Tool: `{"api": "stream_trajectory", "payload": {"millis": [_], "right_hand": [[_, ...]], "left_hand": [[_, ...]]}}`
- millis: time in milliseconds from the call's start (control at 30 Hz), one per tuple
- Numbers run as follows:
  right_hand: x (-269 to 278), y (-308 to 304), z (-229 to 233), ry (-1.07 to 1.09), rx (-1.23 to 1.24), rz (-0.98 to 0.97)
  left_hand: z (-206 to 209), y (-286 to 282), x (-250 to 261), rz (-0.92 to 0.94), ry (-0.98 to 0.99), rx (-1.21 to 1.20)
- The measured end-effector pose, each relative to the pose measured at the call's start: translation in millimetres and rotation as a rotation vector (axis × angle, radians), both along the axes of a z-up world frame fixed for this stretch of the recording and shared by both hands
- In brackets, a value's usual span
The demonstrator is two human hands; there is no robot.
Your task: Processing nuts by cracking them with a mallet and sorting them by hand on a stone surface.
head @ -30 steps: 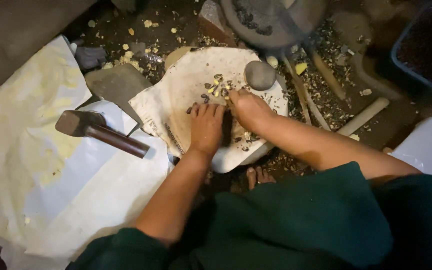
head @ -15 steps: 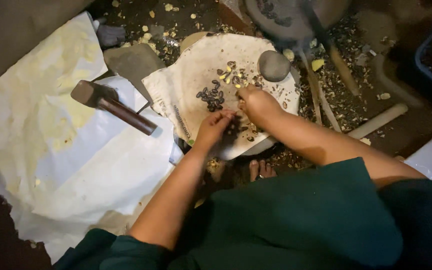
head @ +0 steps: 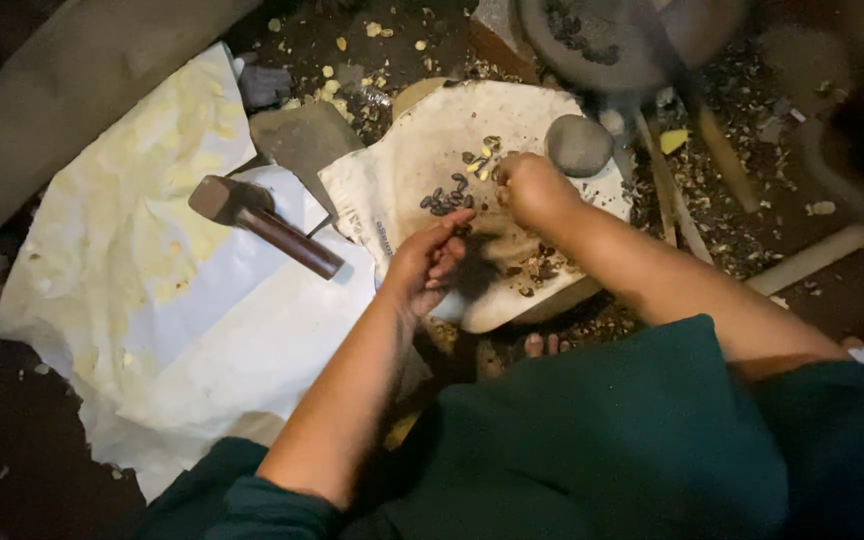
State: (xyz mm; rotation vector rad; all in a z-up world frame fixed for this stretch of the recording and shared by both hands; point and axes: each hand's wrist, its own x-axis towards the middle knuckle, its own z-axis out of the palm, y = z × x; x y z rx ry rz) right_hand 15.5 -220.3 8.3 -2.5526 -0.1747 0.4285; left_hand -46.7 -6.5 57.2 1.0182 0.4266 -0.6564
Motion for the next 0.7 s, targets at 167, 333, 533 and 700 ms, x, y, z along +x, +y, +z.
{"api": "stream_trajectory", "payload": {"millis": [167, 333, 533, 700], "right_hand": [[22, -27, 58, -0.014, 0.130, -0.085], [46, -14, -5, -0.112, -0.002, 0.046], [49, -9, 2, -0.119, -0.164, 0.132], [49, -27, 0, 0.041, -0.095, 0.080]], "left_hand": [[-39, 12, 43, -0.202, -0.163, 0.354], [-86, -6, 86, -0.442, -0.623, 1.104], [-66, -36, 103, -0.412, -1.181, 1.341], [-53, -44, 99, -0.567, -1.076, 1.386]]}}
